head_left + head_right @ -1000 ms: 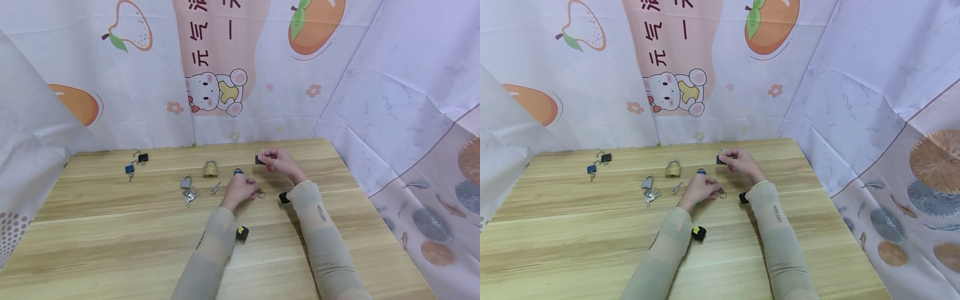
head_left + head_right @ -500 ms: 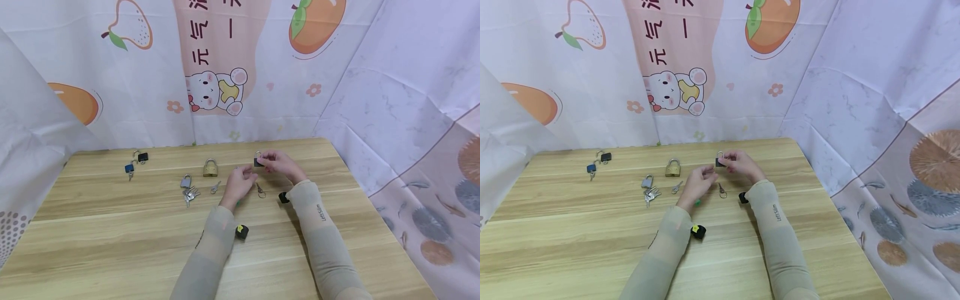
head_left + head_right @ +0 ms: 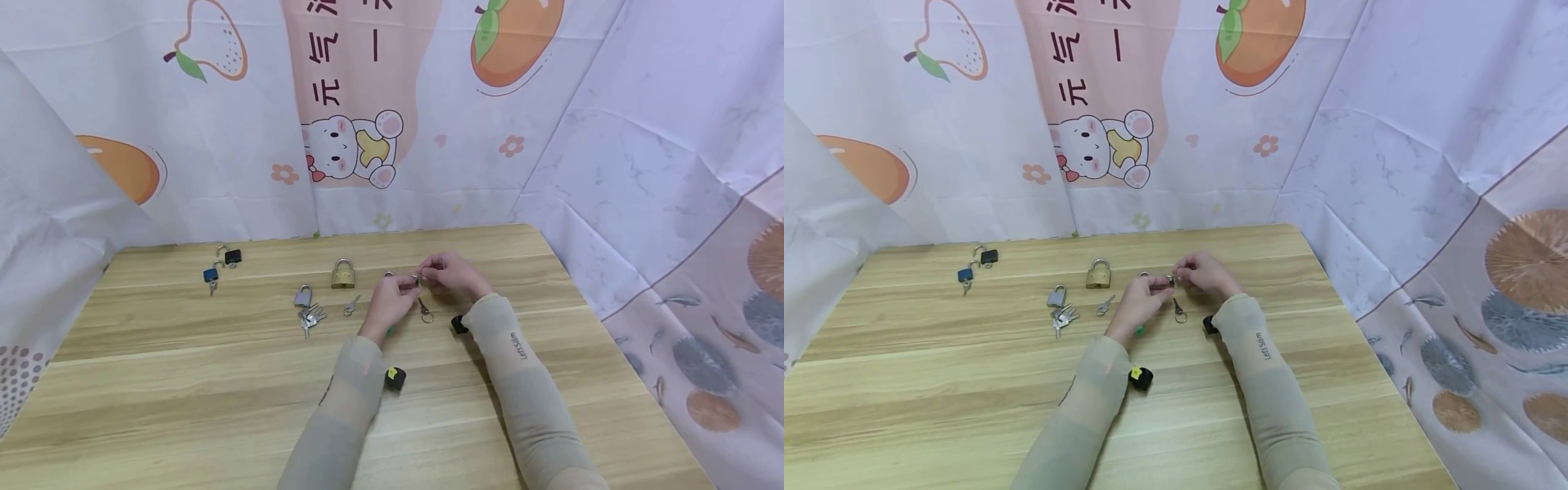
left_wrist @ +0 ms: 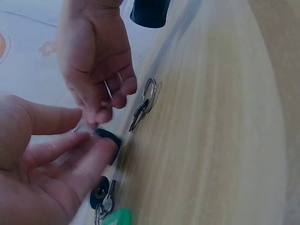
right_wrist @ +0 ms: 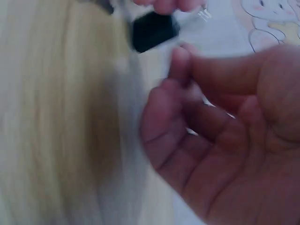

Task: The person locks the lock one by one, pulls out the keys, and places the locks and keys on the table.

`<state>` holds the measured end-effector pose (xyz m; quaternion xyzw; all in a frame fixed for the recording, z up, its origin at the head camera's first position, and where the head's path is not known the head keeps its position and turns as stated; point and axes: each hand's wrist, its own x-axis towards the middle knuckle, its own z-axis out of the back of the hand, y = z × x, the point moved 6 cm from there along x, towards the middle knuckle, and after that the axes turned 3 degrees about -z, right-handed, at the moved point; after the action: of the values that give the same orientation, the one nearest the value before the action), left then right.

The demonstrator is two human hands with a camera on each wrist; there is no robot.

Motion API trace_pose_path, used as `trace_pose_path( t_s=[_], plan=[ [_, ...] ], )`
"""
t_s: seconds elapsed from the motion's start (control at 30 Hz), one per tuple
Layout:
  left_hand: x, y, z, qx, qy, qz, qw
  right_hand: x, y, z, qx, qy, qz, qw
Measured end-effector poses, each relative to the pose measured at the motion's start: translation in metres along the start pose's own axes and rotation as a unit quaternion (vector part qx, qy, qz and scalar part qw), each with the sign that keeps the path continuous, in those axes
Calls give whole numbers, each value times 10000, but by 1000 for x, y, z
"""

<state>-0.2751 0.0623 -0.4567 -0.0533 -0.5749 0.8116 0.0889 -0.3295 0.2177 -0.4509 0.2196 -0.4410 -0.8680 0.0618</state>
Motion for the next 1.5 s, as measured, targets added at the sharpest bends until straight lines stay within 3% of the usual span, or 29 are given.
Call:
trace_pose_path(
  t_s=[0.17,0.33,0.57,0.83,1.03,1.17,1.33,1.5],
  plan=[
    [1,6,2,272,-27,252,9993,2,-1,-5,-174,3,-203,9996],
    [1,9,3,258,-12,299,9992,4,0,-9,-197,-58,-16,9998],
    [0,9,2,80,21,288,9996,7,10,-14,-1586,-126,864,9835],
    [-1,12,-2,-528,252,409,9974,6,2,-10,-822,-282,95,9962],
    [-1,3,6,-469,561,187,9971,0,2,-4,-686,-377,-91,9969],
    [-4,-3,45,14,536,-143,9985,-8,20,-3,-603,-551,96,9966],
    [-10,5,137,542,64,-371,9978,-12,62,-20,117,-511,500,9974],
    [-26,32,229,1211,-474,204,9913,1,101,-63,1315,-147,993,9862]
  ],
)
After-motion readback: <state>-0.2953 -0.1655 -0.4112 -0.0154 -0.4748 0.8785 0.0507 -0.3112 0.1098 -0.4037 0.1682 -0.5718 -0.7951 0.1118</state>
